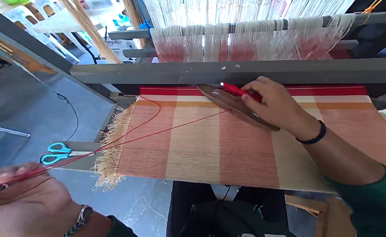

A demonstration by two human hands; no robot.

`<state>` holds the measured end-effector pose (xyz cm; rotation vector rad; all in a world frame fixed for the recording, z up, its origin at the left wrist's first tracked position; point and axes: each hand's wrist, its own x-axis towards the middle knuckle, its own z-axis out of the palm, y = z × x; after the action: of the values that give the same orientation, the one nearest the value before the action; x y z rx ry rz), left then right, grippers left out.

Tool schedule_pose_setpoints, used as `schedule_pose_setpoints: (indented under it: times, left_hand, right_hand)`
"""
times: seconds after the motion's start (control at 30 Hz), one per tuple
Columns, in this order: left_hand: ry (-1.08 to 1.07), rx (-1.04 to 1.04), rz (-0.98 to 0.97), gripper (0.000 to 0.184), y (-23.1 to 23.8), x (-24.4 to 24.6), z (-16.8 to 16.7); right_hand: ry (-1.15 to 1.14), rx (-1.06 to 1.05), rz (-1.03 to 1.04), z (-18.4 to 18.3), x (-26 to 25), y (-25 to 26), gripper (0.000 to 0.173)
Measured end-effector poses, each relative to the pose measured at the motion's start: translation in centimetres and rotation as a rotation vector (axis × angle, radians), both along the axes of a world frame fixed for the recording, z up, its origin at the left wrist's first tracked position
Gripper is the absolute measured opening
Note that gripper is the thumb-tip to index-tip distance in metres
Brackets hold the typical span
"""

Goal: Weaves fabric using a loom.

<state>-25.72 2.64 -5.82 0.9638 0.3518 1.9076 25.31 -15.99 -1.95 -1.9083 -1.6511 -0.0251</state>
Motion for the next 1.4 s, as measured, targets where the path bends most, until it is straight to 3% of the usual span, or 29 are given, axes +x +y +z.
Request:
schedule_pose_setpoints:
  times: [0.13,0.2,0.3,0.4,0.47,0.53,0.63,0.73,0.8,0.93,1.0,1.2,1.4]
  left_hand:
    - [0.121,-0.03,0.255,0.035,0.4,-4.4,-3.1]
    - [0.236,-0.059,0.284,0.033,0.1,-3.2,-2.7]
    - [0.82,-0.036,0.148,0.016,-1.8,3.4,0.4]
    - [1.466,0.157,0.198,0.048,-2.7,10.7,1.6]
    - [1.638,0.298,0.219,0.049,-2.7,14.9,1.2]
    - [1.674,0.444,0.16,0.041,-3.5,19.1,0.8]
    - [1.638,0.637,-0.016,0.04,-5.6,25.2,0.3]
    - [1.623,0.689,-0.099,0.042,-6.8,29.5,-0.6]
    - [1.567,0.642,-0.164,0.029,-7.3,30.6,-1.0]
    - [1.31,0.36,-0.593,0.017,-8.3,29.4,-0.7]
    - [1.255,0.304,-0.716,0.018,-9.1,28.1,-0.9]
    - [1.42,0.478,-0.637,0.026,-10.3,23.6,-1.4]
    - [1.499,0.482,-0.499,0.028,-8.6,19.3,-1.2]
  right_hand:
    - [-0.033,-0.031,0.008,-1.9,-0.8,0.7,0.026]
    - [-0.029,-0.018,0.026,-2.3,-0.9,0.7,0.028]
    - [-0.028,0.01,0.028,-2.1,-0.6,0.5,0.035]
    - [-0.083,-0.062,0.012,-1.5,-0.3,-0.3,0.066]
    - [-0.096,-0.147,0.004,-1.6,-0.3,-0.7,0.085]
    - [-0.07,-0.194,-0.001,-1.9,-0.5,-0.6,0.081]
    - [-0.018,-0.153,0.011,-2.6,-0.5,-0.4,0.056]
    - [-0.002,-0.093,0.033,-2.7,-1.0,-0.6,0.055]
    - [0.001,-0.056,0.044,-2.5,-1.5,-0.9,0.056]
    - [-0.006,0.001,0.056,-2.5,-1.7,-1.1,0.054]
    - [-0.015,-0.007,0.068,-2.7,-1.5,-0.9,0.055]
    - [-0.04,-0.093,0.039,-3.3,-0.1,-0.2,0.054]
    - [0.005,-0.133,0.102,-3.3,-0.7,-0.3,0.053]
